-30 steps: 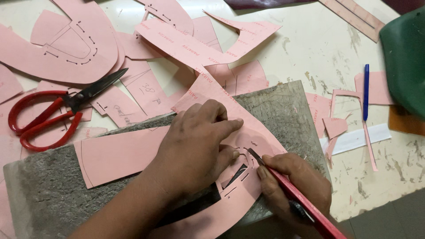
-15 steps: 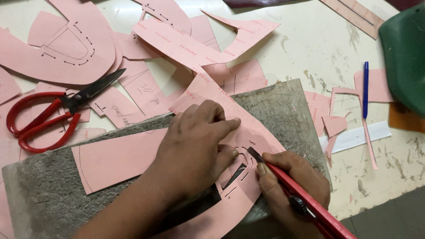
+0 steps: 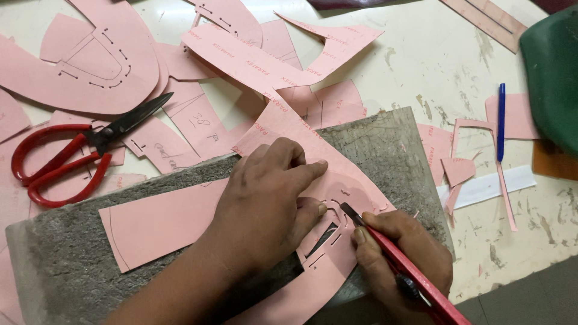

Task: The person cuts pink paper shoe pattern pieces with a red utility knife on a cutting board, trimming along marked lines and cutting out interior sections. They reposition and turn the pattern pieces as they work, with scissors and other pattern templates on the worktable.

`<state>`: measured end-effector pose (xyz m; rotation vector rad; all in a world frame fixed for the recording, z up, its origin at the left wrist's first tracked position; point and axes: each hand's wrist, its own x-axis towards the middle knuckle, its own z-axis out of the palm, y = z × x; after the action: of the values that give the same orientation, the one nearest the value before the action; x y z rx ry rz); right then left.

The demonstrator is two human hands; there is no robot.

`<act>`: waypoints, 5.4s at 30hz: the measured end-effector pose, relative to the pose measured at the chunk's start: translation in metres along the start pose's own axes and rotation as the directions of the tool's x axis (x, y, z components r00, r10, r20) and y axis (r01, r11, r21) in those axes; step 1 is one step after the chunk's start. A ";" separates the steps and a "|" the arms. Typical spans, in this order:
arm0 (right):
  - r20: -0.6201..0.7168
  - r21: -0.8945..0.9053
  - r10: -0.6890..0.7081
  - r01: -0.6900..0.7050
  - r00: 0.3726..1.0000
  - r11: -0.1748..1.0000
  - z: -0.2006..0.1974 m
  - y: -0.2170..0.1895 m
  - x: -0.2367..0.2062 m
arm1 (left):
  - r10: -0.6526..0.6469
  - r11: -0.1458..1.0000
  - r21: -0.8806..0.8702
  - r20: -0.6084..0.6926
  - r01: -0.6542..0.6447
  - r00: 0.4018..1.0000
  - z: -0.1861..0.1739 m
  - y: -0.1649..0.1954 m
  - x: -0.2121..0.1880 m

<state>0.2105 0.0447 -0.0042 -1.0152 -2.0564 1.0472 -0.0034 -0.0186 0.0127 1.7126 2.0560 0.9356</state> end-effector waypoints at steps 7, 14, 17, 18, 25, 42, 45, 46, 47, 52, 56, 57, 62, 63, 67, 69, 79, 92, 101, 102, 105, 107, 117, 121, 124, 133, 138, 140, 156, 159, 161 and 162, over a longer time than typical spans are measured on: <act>0.032 0.067 -0.011 0.008 0.999 0.998 -0.005 0.011 0.001 | 0.053 0.996 0.073 -0.066 -0.048 0.996 0.001 0.004 -0.003; -0.101 0.239 -0.120 0.141 0.988 0.961 0.005 0.015 -0.011 | 0.064 0.996 0.073 -0.063 -0.059 0.996 -0.008 0.009 -0.005; -0.096 0.178 -0.180 0.195 0.979 0.965 0.004 0.018 -0.009 | 0.079 0.994 0.077 -0.089 -0.073 0.993 -0.010 0.010 -0.005; -0.083 0.139 -0.187 0.197 0.979 0.970 0.004 0.018 -0.008 | 0.082 0.994 0.080 -0.095 -0.075 0.992 -0.010 0.010 -0.005; 0.000 0.103 -0.170 0.170 0.985 0.980 -0.002 0.015 -0.001 | 0.112 0.988 0.118 -0.116 -0.098 0.987 -0.008 0.008 -0.006; 0.049 0.107 -0.009 0.004 0.999 0.994 -0.001 0.020 0.001 | 0.105 0.992 0.089 -0.128 -0.094 0.986 -0.005 0.009 -0.006; 0.046 0.087 -0.052 0.048 0.998 0.995 0.000 0.016 0.001 | 0.115 0.992 0.076 -0.132 -0.105 0.985 -0.004 0.009 -0.006; 0.043 0.105 -0.062 0.057 0.997 0.993 0.002 0.015 0.002 | 0.122 0.991 0.076 -0.130 -0.112 0.984 -0.004 0.009 -0.007; 0.038 0.123 -0.070 0.065 0.997 0.990 0.004 0.015 0.003 | 0.129 0.990 0.077 -0.127 -0.120 0.983 -0.005 0.009 -0.008; 0.013 -0.056 -0.476 0.476 0.879 0.878 0.009 0.014 0.011 | 0.122 0.991 0.074 -0.123 -0.114 0.985 -0.008 0.009 -0.007; -0.082 0.004 -0.364 0.366 0.928 0.931 0.010 0.011 0.003 | 0.094 0.993 0.077 -0.104 -0.087 0.990 -0.010 0.005 -0.003; -0.119 0.015 -0.330 0.334 0.936 0.942 0.010 0.011 0.001 | 0.088 0.993 0.081 -0.101 -0.080 0.991 -0.010 0.004 -0.002; 0.043 0.207 -0.046 0.037 0.998 0.978 -0.004 0.021 0.001 | 0.102 0.991 0.103 -0.105 -0.091 0.989 -0.010 0.004 -0.006; 0.075 0.274 -0.004 -0.017 0.997 0.961 -0.005 0.024 0.003 | 0.108 0.990 0.106 -0.113 -0.096 0.988 -0.010 0.004 -0.006; 0.112 0.184 0.015 -0.036 0.994 0.982 -0.009 0.031 0.004 | 0.119 0.987 0.116 -0.108 -0.106 0.987 -0.009 0.004 -0.007; 0.139 0.245 0.017 -0.051 0.990 0.968 -0.010 0.033 0.005 | 0.139 0.984 0.132 -0.133 -0.122 0.981 -0.008 0.004 -0.006; 0.049 0.363 0.266 -0.265 0.963 0.893 -0.007 0.021 0.005 | 0.143 0.983 0.135 -0.144 -0.124 0.979 -0.008 0.000 -0.003; 0.120 0.340 0.248 -0.275 0.961 0.899 -0.004 0.034 0.010 | 0.111 0.981 0.175 -0.163 -0.082 0.980 -0.002 -0.008 -0.002; 0.124 0.185 0.274 -0.293 0.954 0.938 -0.004 0.028 0.014 | 0.099 0.983 0.164 -0.128 -0.077 0.987 -0.002 -0.010 -0.001; 0.118 0.168 0.283 -0.300 0.952 0.939 -0.004 0.027 0.015 | 0.100 0.983 0.163 -0.125 -0.079 0.987 -0.002 -0.010 -0.001; 0.113 0.180 0.245 -0.262 0.963 0.948 -0.002 0.024 0.016 | 0.089 0.985 0.158 -0.125 -0.069 0.988 -0.002 -0.009 0.000; 0.099 0.228 0.285 -0.300 0.953 0.926 0.000 0.021 0.017 | 0.084 0.987 0.148 -0.123 -0.066 0.989 -0.003 -0.009 -0.001; 0.044 -0.073 0.001 0.002 0.999 0.997 0.004 0.008 0.016 | 0.000 0.996 0.092 -0.079 0.007 0.997 -0.003 -0.008 0.003; -0.046 -0.008 -0.084 0.084 0.995 0.996 0.012 0.012 0.009 | -0.014 0.995 0.093 -0.070 0.021 0.997 -0.003 -0.008 0.004; -0.046 -0.006 -0.109 0.109 0.993 0.994 0.013 0.012 0.010 | -0.010 0.994 0.104 -0.069 0.017 0.998 -0.005 -0.007 0.004; 0.101 0.033 0.059 -0.062 0.993 0.998 -0.004 0.008 0.018 | 0.066 0.959 0.282 -0.097 -0.036 0.993 -0.005 0.002 0.004; -0.043 -0.032 -0.093 0.092 0.995 0.995 0.012 0.010 0.008 | 0.071 0.956 0.292 -0.153 -0.024 0.986 -0.006 0.007 0.003; -0.045 -0.004 -0.067 0.067 0.997 0.998 0.015 0.007 0.007 | 0.074 0.957 0.288 -0.152 -0.027 0.986 -0.006 0.007 0.005; 0.135 -0.026 0.114 -0.111 0.984 0.993 0.000 -0.004 0.035 | -0.060 0.946 0.311 -0.102 0.089 0.993 -0.006 0.002 0.002; 0.128 0.025 0.053 -0.057 0.990 0.998 0.001 -0.004 0.035 | 0.077 0.915 0.402 -0.199 0.009 0.977 -0.006 0.002 -0.008; 0.163 0.070 0.102 -0.115 0.981 0.991 0.001 -0.004 0.037 | -0.187 0.940 0.289 -0.007 0.181 0.982 -0.011 0.003 -0.006; 0.183 0.091 0.127 -0.146 0.975 0.985 0.000 -0.004 0.039 | -0.308 0.929 0.244 0.099 0.277 0.946 -0.015 0.002 -0.003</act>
<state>0.1893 0.0755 0.0057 -1.0557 -2.0687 1.3443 -0.0099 -0.0256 0.0247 1.4632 2.3134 0.4927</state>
